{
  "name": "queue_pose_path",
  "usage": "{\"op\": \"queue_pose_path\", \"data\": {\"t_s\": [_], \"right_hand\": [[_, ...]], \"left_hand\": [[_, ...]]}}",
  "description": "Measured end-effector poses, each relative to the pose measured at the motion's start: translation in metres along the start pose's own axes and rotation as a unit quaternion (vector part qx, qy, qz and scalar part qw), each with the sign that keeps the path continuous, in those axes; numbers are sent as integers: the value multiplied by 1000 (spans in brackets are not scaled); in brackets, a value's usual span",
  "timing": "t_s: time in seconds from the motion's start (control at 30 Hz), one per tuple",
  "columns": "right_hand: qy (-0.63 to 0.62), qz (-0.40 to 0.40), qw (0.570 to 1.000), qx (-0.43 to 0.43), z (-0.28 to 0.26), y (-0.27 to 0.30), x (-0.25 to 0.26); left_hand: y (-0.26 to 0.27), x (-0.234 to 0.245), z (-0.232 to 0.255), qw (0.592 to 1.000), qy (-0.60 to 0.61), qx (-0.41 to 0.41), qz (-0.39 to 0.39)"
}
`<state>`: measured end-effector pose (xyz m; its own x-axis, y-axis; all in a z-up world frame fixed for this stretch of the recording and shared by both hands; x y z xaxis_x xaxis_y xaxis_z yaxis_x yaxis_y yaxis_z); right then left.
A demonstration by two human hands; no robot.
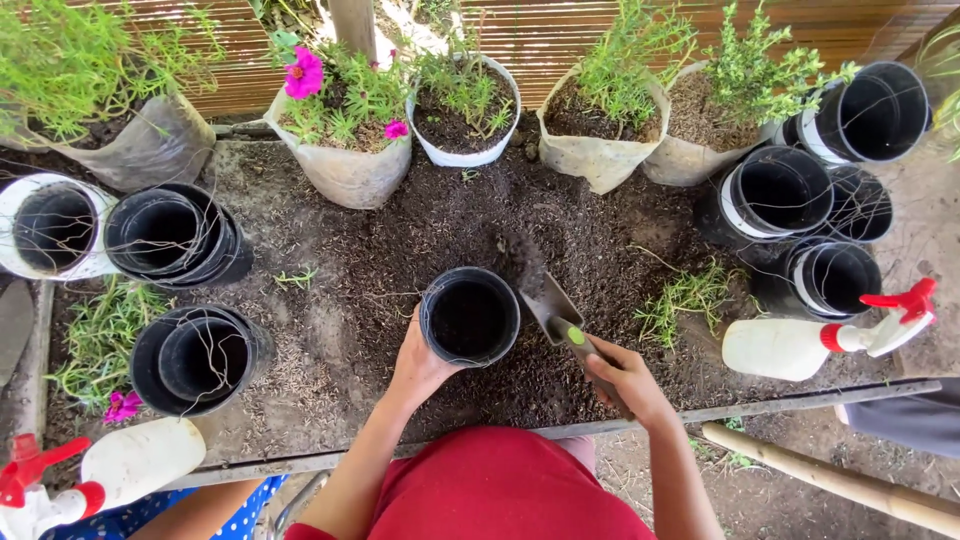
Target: Filling a small plastic pot with soil using a hand trowel on a gardening workbench.
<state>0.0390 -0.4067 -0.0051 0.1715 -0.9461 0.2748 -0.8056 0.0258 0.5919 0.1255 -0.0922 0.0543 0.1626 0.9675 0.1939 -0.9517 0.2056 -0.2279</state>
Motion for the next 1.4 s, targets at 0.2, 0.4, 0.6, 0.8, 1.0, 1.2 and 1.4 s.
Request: {"op": "queue_pose_path", "data": {"t_s": [0.2,0.4,0.6,0.8,1.0,1.2,1.4], "right_hand": [[49,11,999,-7,-13,29,46],[298,20,953,-52,-91,82,66],[670,136,709,172,-204,105,-14],[810,252,450,281,-268,143,-77],[810,234,453,288,-265,131,-90],[816,175,482,267,-245,100,-94],[535,-36,785,309,-238,100,-52]], "left_hand": [[-10,-3,22,1000,5,-27,-2],[-7,-6,1,999,27,22,-11],[-14,-3,21,991,102,85,-6],[-18,0,34,982,137,128,1],[-27,1,50,986,142,90,-7],[-30,4,61,987,147,61,-13],[-29,7,70,987,153,34,-20]]}}
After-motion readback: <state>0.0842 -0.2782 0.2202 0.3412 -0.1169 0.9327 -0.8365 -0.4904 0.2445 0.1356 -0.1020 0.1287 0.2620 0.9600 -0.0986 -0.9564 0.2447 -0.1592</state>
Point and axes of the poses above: each hand's wrist, its own y-axis away from the middle knuckle, its own x-axis out of the back of the hand, z = x × y, the point moved 10 cm from there along -y, towards the middle knuckle, and after that the axes turned 14 degrees about y, right-handed, at the moved point
